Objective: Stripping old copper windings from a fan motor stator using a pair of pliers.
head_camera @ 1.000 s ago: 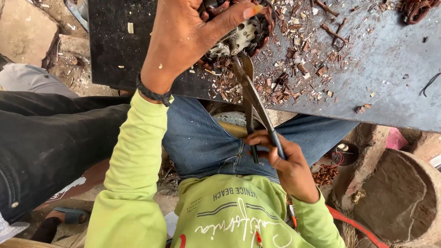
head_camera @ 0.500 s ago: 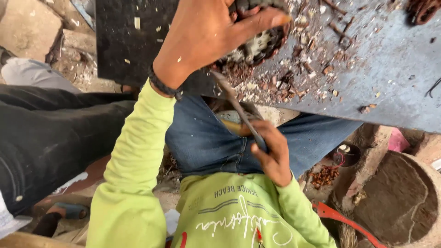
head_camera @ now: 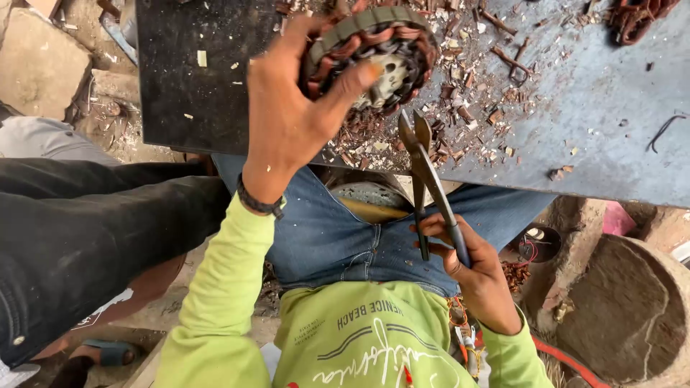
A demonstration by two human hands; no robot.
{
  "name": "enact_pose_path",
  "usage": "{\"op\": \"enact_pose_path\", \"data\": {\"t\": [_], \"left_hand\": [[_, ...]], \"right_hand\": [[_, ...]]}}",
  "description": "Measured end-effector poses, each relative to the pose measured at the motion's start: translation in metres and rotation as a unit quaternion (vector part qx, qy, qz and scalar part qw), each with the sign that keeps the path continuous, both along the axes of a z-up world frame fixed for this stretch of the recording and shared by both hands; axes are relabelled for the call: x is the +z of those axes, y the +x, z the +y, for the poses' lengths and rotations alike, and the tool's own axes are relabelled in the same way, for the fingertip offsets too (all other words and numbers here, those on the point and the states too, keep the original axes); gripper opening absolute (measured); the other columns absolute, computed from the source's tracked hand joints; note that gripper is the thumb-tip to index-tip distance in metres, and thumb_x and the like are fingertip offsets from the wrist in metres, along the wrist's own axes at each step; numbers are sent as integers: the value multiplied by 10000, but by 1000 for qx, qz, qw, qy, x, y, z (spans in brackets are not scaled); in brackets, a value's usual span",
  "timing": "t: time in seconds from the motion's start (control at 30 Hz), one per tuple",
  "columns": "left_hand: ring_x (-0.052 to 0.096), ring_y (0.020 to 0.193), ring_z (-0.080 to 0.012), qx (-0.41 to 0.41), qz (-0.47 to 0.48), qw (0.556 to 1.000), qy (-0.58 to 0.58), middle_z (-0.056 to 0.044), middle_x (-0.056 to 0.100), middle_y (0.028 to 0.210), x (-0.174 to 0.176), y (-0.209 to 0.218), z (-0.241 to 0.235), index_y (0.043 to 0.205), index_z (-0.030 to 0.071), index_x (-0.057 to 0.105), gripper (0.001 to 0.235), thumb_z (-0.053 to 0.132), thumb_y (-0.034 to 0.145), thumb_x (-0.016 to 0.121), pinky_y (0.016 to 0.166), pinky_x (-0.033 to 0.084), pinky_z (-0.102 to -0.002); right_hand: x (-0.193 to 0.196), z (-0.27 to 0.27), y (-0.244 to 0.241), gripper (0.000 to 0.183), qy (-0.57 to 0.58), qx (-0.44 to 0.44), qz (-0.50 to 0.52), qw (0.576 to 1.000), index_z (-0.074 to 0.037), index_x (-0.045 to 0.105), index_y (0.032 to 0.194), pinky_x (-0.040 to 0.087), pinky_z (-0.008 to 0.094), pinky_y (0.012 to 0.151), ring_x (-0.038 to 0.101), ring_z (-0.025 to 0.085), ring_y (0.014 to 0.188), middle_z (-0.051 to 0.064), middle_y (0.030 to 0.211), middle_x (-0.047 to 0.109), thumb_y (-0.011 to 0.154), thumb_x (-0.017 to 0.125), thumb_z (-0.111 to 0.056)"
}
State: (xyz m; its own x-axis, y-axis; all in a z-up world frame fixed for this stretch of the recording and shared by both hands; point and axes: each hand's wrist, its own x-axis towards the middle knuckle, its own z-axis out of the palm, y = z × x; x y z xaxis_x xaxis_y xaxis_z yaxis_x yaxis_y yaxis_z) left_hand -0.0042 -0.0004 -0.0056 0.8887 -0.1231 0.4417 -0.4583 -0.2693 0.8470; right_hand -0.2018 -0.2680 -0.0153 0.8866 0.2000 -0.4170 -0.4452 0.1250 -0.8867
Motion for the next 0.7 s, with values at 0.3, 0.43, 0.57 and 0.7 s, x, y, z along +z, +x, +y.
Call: {"op": "enact_pose_path", "data": {"t": [0.3,0.43,0.57,0.7], "left_hand": [[745,923,-146,-82,44,994,48,-53,743,1065,29,13,2,1231,72,613,541,512,987,811,826,606,-299],[725,896,-155,-86,45,988,118,-83,718,1042,23,18,5,1204,55,617,559,467,959,905,816,590,-314],[665,896,-168,-84,113,983,120,-114,685,1034,23,12,4,1203,50,627,532,421,941,904,829,574,-325],[693,1036,-131,-120,127,984,39,-75,715,1148,10,6,8,1303,65,610,481,364,1006,842,973,587,-314]], "right_hand": [[-4,-4,0,487,-10,27,9,1000,45,622,1233,494,460,1090,592,272,1292,158,1331,616,1005,616,-385],[-7,-8,-4,493,22,38,9,999,38,615,1245,477,459,1108,578,286,1301,170,1346,607,1003,626,-391],[-16,-7,-10,427,37,35,32,998,34,614,1230,476,451,1095,574,294,1301,168,1355,592,1015,615,-336],[-23,-2,-12,373,51,60,26,997,23,625,1237,469,437,1094,571,295,1308,167,1370,594,1012,597,-273]]}}
